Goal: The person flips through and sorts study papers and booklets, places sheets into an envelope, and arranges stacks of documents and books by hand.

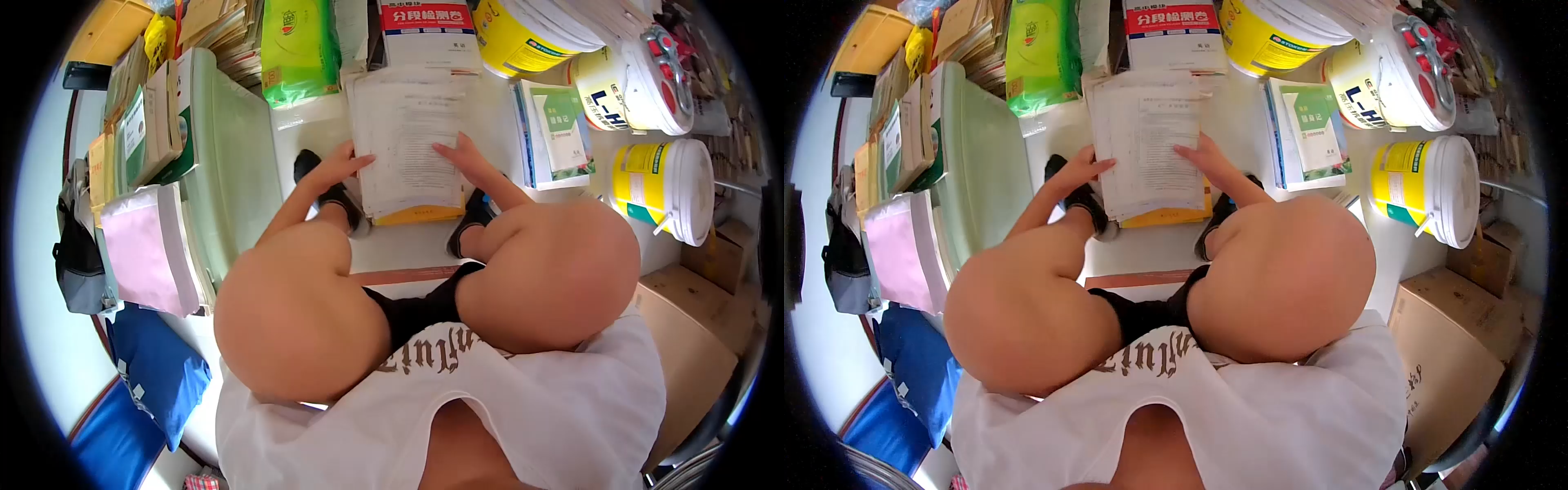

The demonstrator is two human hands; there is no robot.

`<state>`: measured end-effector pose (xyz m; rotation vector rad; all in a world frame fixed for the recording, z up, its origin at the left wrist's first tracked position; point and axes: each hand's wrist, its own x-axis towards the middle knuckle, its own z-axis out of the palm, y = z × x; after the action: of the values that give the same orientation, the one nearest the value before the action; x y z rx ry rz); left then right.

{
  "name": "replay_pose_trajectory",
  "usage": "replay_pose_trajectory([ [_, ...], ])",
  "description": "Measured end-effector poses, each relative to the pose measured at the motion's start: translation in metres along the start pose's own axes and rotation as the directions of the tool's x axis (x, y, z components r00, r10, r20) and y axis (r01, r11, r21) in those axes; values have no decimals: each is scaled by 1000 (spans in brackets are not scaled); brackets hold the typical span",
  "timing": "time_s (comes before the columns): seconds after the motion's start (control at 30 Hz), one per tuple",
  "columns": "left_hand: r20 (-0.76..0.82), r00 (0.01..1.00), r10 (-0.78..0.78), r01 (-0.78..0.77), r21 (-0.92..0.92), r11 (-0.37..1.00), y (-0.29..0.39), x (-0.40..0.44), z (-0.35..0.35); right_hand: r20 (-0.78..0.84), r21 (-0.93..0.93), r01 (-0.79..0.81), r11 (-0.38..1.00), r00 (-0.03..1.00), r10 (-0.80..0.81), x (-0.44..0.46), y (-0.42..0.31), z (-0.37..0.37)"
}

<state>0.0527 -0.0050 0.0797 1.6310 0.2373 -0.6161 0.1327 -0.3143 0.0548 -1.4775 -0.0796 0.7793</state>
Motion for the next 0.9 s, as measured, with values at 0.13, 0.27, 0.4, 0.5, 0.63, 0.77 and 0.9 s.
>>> replay_pose_trajectory([
  [0.13, 128, 969, -212, 197, 122, 973, -68, 19, -52, -323, -469, -232, 852, 943, 79, 33, 62, -37],
  [0.27, 14, 996, -88, 89, -45, 995, -71, 38, -90, -284, -585, -107, 804, 956, -79, 20, 62, -72],
  [0.4, 16, 997, -77, 77, 17, 997, -74, 41, -90, -173, -349, -133, 928, 982, 75, 14, 34, -78],
  [0.5, 115, 989, -89, 90, -8, 996, -73, 44, -88, -94, -448, -138, 883, 990, 107, 12, 24, -67],
  [0.63, 98, 991, -86, 93, -69, 993, -35, 30, -71, 48, -432, -257, 865, 951, 306, 33, -26, -74],
  [0.77, 197, 980, 39, -28, -60, 998, -47, 59, -77, 124, -663, -101, 742, 963, 241, 77, -39, -88],
  [0.9, 40, 983, 177, -180, 355, 917, -23, 74, -71, 419, -795, 450, 408, 892, -168, 121, -12, -73],
])
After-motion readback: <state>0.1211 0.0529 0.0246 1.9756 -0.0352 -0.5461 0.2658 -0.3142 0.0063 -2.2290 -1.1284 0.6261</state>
